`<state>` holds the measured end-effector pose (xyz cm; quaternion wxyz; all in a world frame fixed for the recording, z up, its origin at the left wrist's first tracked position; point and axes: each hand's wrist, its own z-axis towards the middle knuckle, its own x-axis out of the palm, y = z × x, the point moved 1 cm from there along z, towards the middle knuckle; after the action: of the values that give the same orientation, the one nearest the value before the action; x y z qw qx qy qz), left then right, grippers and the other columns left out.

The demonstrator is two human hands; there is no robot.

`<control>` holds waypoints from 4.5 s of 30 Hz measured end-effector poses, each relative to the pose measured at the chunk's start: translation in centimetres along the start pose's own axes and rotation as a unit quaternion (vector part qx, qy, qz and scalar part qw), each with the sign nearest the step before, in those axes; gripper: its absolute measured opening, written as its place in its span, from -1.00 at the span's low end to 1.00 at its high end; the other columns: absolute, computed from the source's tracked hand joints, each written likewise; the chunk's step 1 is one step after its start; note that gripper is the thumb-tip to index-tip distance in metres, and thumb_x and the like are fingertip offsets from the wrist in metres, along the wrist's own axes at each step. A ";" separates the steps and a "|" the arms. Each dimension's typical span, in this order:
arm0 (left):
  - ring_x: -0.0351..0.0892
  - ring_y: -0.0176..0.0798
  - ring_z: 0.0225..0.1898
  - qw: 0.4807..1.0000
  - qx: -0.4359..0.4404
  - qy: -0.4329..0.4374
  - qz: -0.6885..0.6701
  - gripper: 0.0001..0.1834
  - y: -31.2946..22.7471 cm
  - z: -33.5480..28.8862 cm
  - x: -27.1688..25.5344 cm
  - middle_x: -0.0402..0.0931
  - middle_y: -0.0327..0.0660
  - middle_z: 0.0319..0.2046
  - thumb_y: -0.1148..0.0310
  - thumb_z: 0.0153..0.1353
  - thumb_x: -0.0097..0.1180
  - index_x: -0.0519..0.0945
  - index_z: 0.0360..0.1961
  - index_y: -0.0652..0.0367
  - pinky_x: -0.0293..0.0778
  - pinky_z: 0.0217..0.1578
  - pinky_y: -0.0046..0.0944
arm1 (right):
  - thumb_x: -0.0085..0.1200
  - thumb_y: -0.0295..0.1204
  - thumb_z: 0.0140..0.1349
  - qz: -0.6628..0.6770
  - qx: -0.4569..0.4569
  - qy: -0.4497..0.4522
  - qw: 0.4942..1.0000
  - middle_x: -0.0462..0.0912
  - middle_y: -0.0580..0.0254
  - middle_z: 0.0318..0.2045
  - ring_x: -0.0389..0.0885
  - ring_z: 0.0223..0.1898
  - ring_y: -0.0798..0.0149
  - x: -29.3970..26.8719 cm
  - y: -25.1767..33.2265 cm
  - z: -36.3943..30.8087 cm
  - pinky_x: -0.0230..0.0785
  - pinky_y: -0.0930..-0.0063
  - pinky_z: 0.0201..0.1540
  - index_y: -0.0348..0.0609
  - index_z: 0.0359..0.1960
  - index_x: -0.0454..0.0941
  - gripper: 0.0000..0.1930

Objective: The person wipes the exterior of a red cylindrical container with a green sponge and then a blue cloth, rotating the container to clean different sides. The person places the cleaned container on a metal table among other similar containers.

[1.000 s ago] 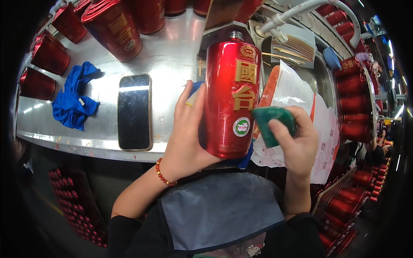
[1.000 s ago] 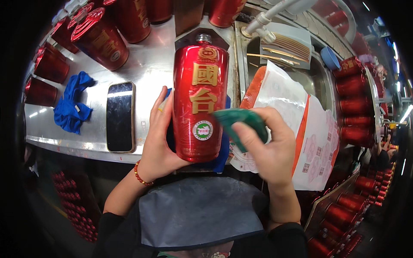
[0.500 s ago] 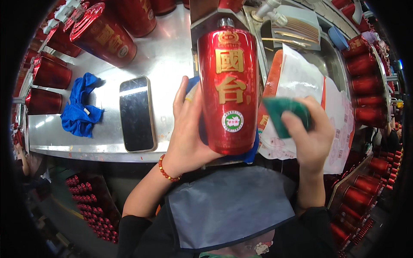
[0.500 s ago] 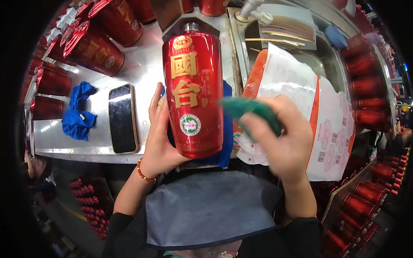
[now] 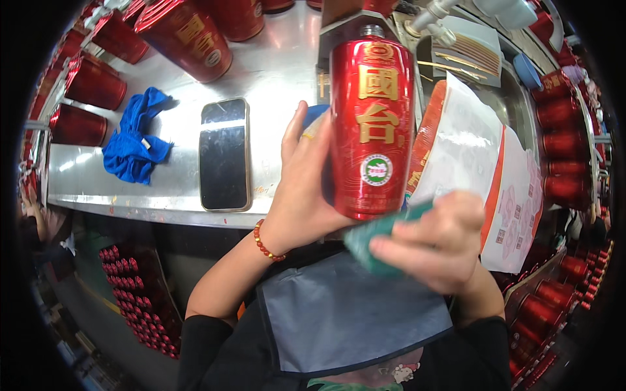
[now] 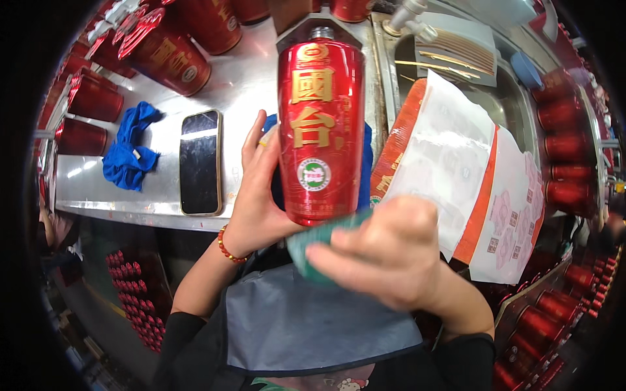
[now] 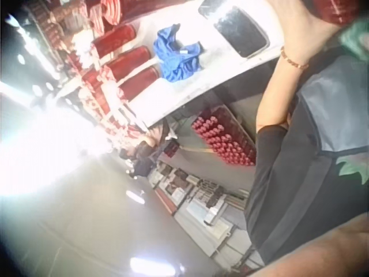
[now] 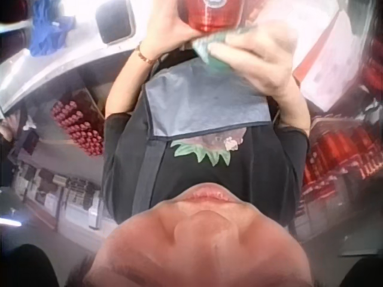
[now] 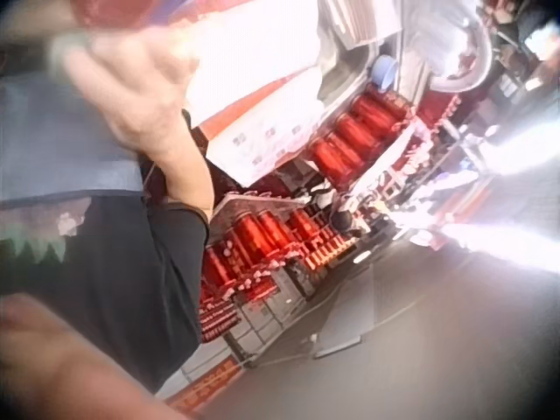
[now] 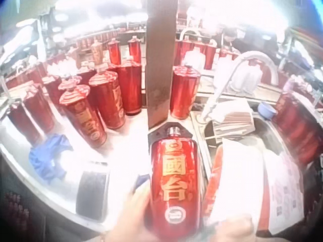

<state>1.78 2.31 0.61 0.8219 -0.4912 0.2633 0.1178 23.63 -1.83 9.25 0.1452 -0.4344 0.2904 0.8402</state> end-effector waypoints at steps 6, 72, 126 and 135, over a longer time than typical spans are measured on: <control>0.19 0.26 0.41 0.999 -0.031 -0.019 0.025 0.30 -2.2 0.3 -0.4 0.49 0.11 0.13 0.10 -0.13 0.62 0.05 0.49 0.45 -0.22 0.52 0.21 | 0.31 -0.45 -0.09 -0.134 0.055 -0.051 0.988 0.56 0.50 -0.37 0.40 -0.40 0.30 -0.9 -0.1 1.6 0.22 0.35 -0.31 0.05 -0.17 0.82 -0.65; 0.50 0.12 0.17 0.878 -0.226 -0.140 0.397 -0.68 15.0 -9.8 -22.7 0.52 0.07 0.13 0.42 0.41 0.16 0.61 0.13 0.31 0.38 0.21 -0.05 | 0.08 -0.41 0.30 0.041 -0.131 -0.106 0.985 0.51 0.37 -0.34 0.51 -0.18 0.27 1.9 -4.6 3.7 0.39 0.33 -0.04 -0.06 -0.01 0.65 -0.74; -0.03 0.34 0.55 0.998 0.010 0.069 0.010 0.48 -2.6 -0.3 -4.0 -0.09 0.33 0.52 -0.18 -0.12 0.60 -0.08 0.56 0.40 0.04 0.49 0.12 | 0.35 -0.52 0.04 0.071 0.093 -0.037 0.992 0.68 0.30 -0.39 0.58 -0.41 0.23 -2.6 -6.4 7.7 0.41 0.37 -0.31 -0.03 -0.21 0.77 -0.76; 0.12 0.33 0.48 0.999 -0.020 0.039 0.019 0.66 -2.3 0.2 -0.6 -0.11 0.35 0.51 0.06 -0.27 0.75 -0.31 0.58 0.36 0.21 0.42 0.10 | 0.36 -0.50 0.06 0.079 0.052 -0.038 0.995 0.67 0.28 -0.40 0.63 -0.40 0.23 -1.3 -3.6 4.4 0.50 0.39 -0.30 -0.17 -0.19 0.75 -0.76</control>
<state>2.42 1.42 2.77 0.7987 -0.5063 0.3024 0.1196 23.31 3.70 11.04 0.1121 -0.3695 0.3611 0.8488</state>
